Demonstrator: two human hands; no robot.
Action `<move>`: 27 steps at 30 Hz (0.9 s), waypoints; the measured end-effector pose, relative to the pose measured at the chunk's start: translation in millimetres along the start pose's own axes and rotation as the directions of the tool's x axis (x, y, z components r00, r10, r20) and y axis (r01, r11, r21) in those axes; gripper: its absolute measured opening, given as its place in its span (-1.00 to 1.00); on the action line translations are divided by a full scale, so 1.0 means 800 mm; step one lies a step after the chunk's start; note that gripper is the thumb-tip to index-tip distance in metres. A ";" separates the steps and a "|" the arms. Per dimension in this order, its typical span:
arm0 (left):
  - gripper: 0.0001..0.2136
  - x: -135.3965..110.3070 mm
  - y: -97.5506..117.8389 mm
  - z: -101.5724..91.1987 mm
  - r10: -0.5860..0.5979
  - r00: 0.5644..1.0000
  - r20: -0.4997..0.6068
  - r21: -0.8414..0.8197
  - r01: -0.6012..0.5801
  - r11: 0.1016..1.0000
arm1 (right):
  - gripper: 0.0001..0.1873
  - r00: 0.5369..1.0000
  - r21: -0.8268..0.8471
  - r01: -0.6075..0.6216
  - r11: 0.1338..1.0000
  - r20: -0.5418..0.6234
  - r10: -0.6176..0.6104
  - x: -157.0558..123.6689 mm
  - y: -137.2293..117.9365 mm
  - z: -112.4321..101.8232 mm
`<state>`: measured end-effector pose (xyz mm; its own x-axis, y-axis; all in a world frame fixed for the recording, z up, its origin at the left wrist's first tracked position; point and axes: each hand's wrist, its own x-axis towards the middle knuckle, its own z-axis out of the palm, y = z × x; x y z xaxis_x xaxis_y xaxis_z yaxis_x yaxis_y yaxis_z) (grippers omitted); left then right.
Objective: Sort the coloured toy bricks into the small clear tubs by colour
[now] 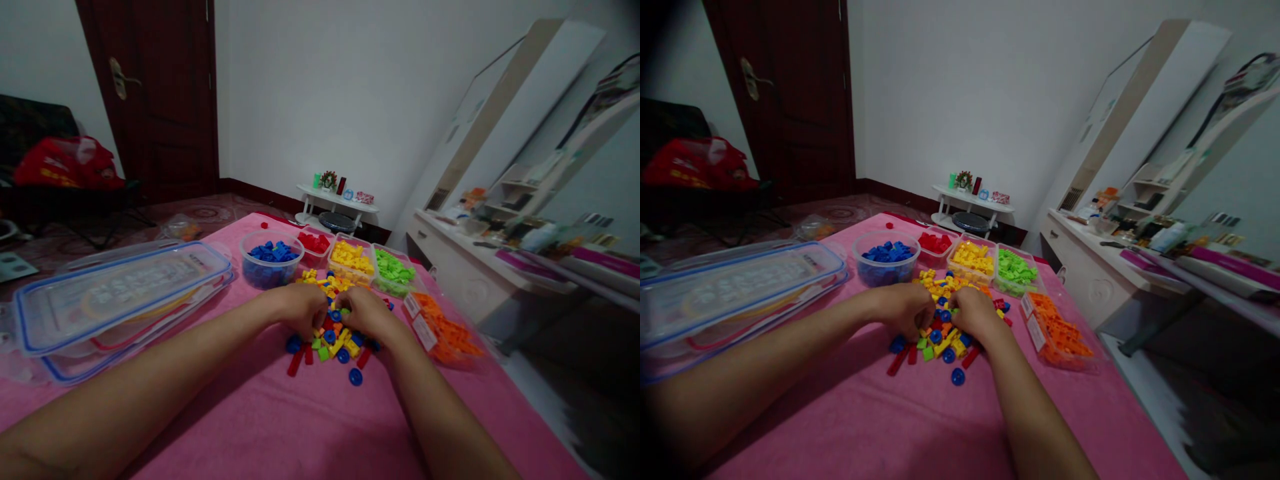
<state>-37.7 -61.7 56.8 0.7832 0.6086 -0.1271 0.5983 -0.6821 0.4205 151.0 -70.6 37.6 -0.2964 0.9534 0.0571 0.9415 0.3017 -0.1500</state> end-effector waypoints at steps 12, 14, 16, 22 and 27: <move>-0.71 0.030 -0.033 -0.006 -0.312 0.875 -0.369 -0.867 -0.204 0.455 | -0.69 0.987 0.968 -0.057 0.244 0.019 0.157 0.005 -0.005 -0.018; -0.67 0.032 -0.030 -0.002 -0.320 0.875 -0.365 -0.903 -0.248 0.352 | -0.68 0.987 0.996 -0.067 0.065 0.057 0.152 0.006 -0.013 -0.014; -0.65 0.034 -0.028 0.003 -0.335 0.868 -0.365 -0.919 -0.279 0.279 | -0.72 0.983 0.997 -0.071 -0.041 0.077 0.165 0.007 -0.016 -0.011; -0.69 0.044 -0.028 0.018 -0.397 0.814 -0.424 -0.897 -0.320 0.304 | -0.81 0.976 0.994 -0.072 -0.087 0.088 0.200 0.010 -0.015 -0.006; -0.77 0.051 -0.028 0.027 -0.381 0.796 -0.469 -0.850 -0.290 0.441 | -0.75 0.980 0.996 -0.086 -0.022 0.089 0.177 0.011 -0.017 0.000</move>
<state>-15.7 -30.4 22.3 0.3163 0.9351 0.1600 -0.1069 -0.1325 0.9854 135.5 -66.4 40.0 -0.1384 0.9887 -0.0580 -0.1548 -0.0794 -0.9848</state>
